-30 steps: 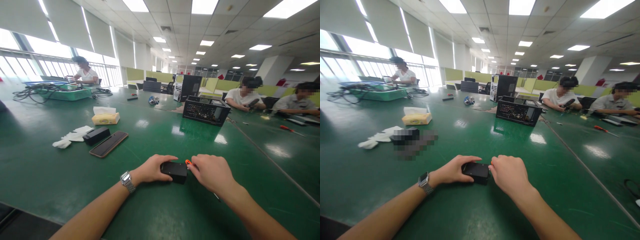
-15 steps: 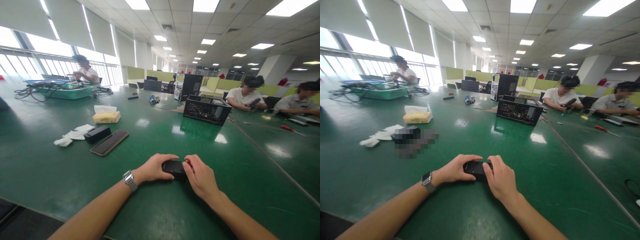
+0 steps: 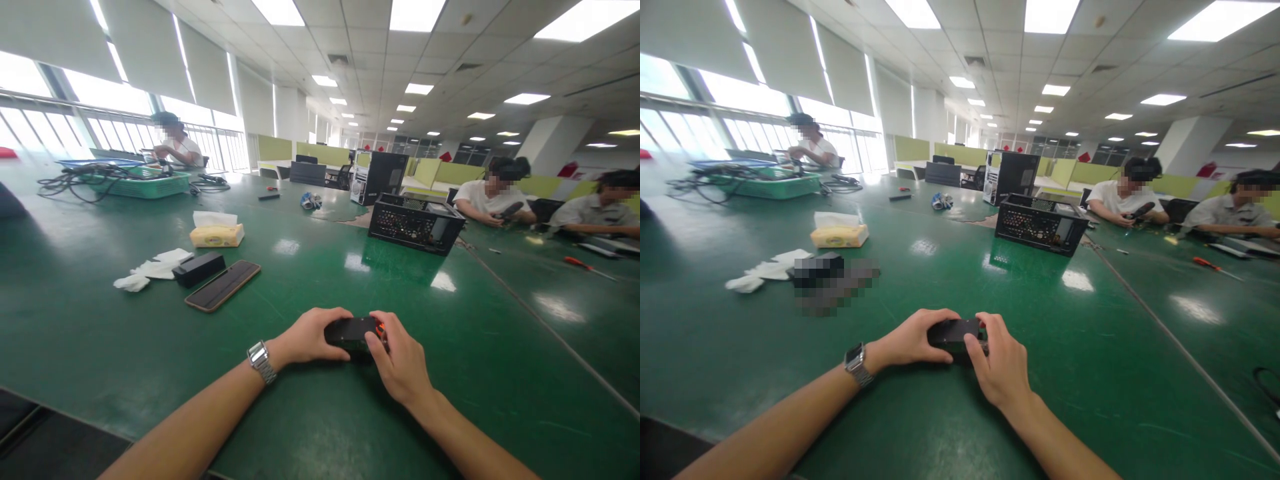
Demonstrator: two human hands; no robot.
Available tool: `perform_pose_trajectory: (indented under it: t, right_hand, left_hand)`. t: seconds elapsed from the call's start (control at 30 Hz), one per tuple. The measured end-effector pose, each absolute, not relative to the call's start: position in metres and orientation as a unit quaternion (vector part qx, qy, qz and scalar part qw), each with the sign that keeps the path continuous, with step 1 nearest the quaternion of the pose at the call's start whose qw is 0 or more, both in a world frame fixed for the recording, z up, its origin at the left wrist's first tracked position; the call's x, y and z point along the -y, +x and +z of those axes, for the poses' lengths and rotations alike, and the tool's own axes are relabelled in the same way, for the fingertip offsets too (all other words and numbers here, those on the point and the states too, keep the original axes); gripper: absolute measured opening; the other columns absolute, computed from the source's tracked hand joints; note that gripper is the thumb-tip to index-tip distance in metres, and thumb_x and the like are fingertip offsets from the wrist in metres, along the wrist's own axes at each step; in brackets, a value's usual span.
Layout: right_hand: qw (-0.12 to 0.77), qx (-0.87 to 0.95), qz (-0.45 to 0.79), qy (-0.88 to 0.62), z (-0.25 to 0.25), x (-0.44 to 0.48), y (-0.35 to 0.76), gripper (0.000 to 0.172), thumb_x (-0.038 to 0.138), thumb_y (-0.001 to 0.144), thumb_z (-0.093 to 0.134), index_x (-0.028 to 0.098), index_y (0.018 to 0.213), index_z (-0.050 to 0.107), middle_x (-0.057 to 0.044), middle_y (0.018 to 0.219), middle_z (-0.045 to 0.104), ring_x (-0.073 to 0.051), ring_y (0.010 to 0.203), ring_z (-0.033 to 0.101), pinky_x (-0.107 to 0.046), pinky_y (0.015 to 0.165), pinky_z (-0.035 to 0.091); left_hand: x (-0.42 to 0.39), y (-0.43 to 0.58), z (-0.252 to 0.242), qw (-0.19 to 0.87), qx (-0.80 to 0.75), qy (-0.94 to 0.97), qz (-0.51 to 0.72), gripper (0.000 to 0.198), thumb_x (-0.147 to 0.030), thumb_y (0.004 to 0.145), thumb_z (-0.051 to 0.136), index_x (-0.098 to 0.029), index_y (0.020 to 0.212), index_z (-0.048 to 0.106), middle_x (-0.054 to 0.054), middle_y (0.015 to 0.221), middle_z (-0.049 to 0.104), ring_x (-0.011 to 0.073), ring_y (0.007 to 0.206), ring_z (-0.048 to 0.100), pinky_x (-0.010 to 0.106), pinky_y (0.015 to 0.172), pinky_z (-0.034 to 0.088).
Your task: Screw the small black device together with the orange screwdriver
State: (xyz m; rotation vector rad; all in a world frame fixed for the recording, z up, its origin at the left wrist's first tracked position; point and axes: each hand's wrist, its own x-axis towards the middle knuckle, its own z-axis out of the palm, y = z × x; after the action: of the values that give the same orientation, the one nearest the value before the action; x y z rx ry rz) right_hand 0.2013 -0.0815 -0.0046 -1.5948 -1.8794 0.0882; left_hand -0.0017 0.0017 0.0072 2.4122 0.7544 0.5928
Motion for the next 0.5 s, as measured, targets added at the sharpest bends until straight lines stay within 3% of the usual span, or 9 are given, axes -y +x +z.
perform_pose_trajectory:
  t: [0.17, 0.3, 0.4, 0.5]
  right_hand:
    - [0.351, 0.715, 0.046, -0.603, -0.009, 0.079, 0.205, 0.04, 0.049, 0.094, 0.035, 0.022, 0.119, 0.05, -0.005, 0.105, 0.063, -0.019, 0.084, 0.064, -0.03, 0.07, 0.049]
    - [0.37, 0.713, 0.041, -0.595, -0.008, 0.073, 0.224, 0.04, 0.049, 0.095, 0.032, 0.022, 0.113, 0.056, -0.003, 0.092, 0.065, -0.016, 0.072, 0.062, -0.028, 0.064, 0.047]
    - [0.416, 0.684, 0.024, -0.599, -0.008, 0.067, 0.254, 0.044, 0.049, 0.095, 0.029, 0.021, 0.103, 0.062, -0.004, 0.087, 0.066, -0.018, 0.077, 0.064, -0.028, 0.067, 0.048]
    - [0.462, 0.628, 0.017, -0.625, -0.014, 0.058, 0.289, 0.05, 0.051, 0.094, 0.027, 0.02, 0.096, 0.065, -0.004, 0.079, 0.066, -0.016, 0.065, 0.062, -0.026, 0.058, 0.047]
  left_hand:
    - [-0.002, -0.002, 0.008, 0.255, -0.297, 0.894, 0.217, 0.061, -0.049, 0.067, 0.078, -0.02, 0.117, 0.059, 0.001, 0.095, 0.068, 0.0183, 0.08, 0.062, 0.023, 0.07, 0.044]
    - [-0.001, -0.003, 0.009, 0.265, -0.281, 0.895, 0.224, 0.061, -0.046, 0.068, 0.078, -0.024, 0.121, 0.06, 0.001, 0.105, 0.07, 0.0204, 0.091, 0.065, 0.025, 0.08, 0.046]
    - [-0.003, -0.009, 0.013, 0.257, -0.296, 0.889, 0.234, 0.067, -0.048, 0.069, 0.078, -0.028, 0.129, 0.057, 0.001, 0.114, 0.069, 0.0215, 0.093, 0.066, 0.027, 0.083, 0.047]
    - [-0.01, -0.027, 0.021, 0.242, -0.328, 0.872, 0.272, 0.068, -0.048, 0.071, 0.076, -0.029, 0.132, 0.055, 0.002, 0.12, 0.067, 0.0217, 0.096, 0.066, 0.029, 0.088, 0.047]
